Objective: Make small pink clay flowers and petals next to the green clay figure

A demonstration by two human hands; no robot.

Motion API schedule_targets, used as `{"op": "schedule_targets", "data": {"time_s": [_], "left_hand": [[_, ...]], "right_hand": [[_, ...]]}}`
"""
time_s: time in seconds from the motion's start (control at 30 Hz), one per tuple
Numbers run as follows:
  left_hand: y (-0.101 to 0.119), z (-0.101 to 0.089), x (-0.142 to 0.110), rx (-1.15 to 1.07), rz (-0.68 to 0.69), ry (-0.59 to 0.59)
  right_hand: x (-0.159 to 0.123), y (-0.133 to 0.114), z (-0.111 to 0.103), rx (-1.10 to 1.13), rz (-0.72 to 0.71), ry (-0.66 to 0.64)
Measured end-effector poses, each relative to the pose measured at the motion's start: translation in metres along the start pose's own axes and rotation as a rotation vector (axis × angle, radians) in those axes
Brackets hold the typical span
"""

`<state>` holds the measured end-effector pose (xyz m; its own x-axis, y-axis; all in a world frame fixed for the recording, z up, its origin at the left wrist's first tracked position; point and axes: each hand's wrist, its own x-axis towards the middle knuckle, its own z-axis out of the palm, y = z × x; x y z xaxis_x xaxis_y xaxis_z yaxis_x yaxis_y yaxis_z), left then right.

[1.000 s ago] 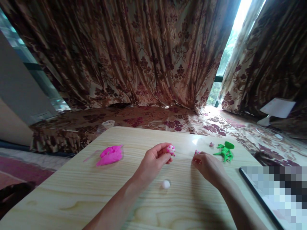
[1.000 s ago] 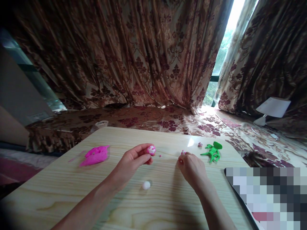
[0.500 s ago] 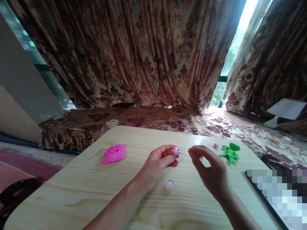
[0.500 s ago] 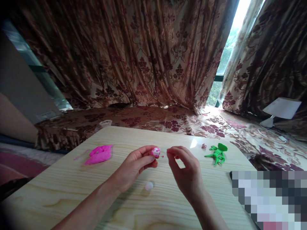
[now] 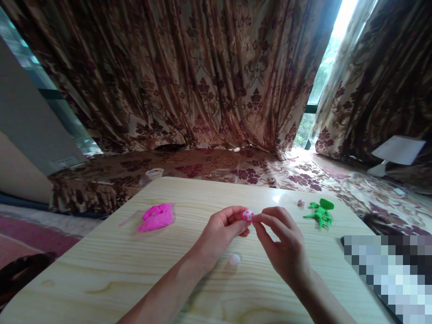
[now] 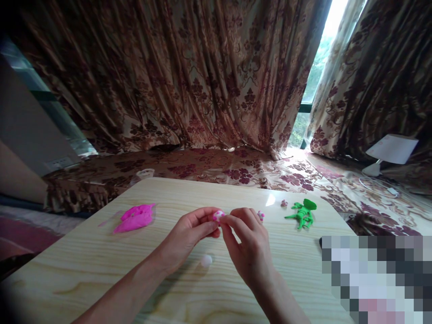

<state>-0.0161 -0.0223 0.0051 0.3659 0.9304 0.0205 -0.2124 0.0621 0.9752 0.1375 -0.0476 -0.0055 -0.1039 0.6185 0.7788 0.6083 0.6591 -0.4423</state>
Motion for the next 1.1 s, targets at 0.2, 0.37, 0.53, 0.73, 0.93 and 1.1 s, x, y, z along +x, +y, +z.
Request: {"op": "schedule_targets", "data": {"time_s": [0.2, 0.37, 0.53, 0.73, 0.93, 1.1], "left_hand": [[-0.0007, 0.0016, 0.0001, 0.01, -0.003, -0.005], [-0.0003, 0.0013, -0.0001, 0.023, -0.008, -0.012], [0.0, -0.0016, -0.0001, 0.004, -0.007, -0.045], [-0.0006, -0.002, 0.0002, -0.015, -0.03, -0.015], [0.0032, -0.0033, -0.0011, -0.042, -0.028, -0.031], [0.009, 0.0001, -0.0045, -0.083, -0.031, -0.075]], "right_hand": [[-0.0008, 0.0029, 0.0003, -0.023, -0.002, -0.006], [-0.0014, 0.0039, 0.0007, -0.041, -0.019, -0.023], [-0.0012, 0.0037, -0.0001, -0.014, -0.039, 0.001], [-0.0028, 0.0036, 0.0, -0.031, -0.055, -0.064], [0.0009, 0.0016, -0.004, 0.01, -0.007, 0.036], [0.0037, 0.0012, -0.0051, 0.014, 0.023, 0.031]]}}
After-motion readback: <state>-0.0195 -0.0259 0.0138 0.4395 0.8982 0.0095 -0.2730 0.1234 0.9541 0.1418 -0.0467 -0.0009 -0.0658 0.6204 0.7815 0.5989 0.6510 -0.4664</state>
